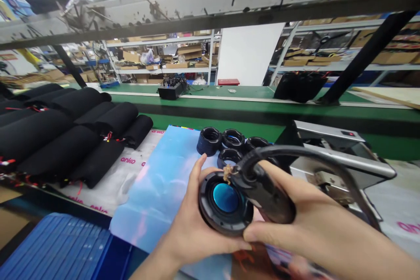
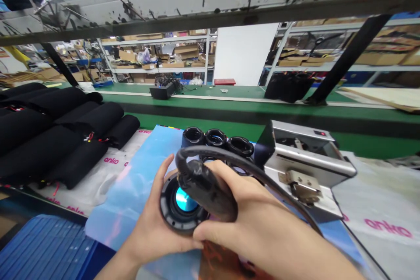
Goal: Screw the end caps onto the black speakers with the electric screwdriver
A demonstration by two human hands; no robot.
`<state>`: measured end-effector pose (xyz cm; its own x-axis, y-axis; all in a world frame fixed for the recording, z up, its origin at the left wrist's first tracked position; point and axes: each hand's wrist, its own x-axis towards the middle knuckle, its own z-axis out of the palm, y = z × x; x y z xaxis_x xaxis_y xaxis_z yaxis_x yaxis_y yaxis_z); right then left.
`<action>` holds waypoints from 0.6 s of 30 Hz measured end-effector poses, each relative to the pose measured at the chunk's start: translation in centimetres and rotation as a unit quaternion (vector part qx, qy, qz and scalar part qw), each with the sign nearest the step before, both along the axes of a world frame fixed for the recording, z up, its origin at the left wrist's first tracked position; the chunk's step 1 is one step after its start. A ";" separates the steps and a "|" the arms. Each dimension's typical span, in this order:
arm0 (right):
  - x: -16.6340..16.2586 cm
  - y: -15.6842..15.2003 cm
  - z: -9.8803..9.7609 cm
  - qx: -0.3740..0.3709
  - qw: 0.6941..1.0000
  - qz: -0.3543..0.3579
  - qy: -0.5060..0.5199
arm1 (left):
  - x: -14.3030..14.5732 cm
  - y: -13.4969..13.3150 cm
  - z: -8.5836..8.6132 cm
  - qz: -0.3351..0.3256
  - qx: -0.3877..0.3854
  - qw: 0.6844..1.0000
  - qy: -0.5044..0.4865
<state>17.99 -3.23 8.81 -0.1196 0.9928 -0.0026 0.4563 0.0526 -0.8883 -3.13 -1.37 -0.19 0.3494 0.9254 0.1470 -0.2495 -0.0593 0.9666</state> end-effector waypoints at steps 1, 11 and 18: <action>0.1 0.1 0.1 -0.001 1.000 0.011 -0.006 | -0.1 0.2 -0.1 0.006 0.010 1.000 -0.002; -0.2 0.3 -0.5 -0.035 0.999 -0.014 -0.005 | -0.4 0.6 -0.4 0.003 0.010 1.000 0.012; 0.3 0.0 -0.7 -0.029 0.995 0.035 -0.088 | -0.1 0.1 0.0 -0.017 0.001 0.999 -0.028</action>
<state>18.27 -3.20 8.07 -0.1805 0.9798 -0.0863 0.6021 0.0407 -0.7974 -3.21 -1.23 -0.19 0.3723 0.9125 0.1697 -0.3053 -0.0523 0.9508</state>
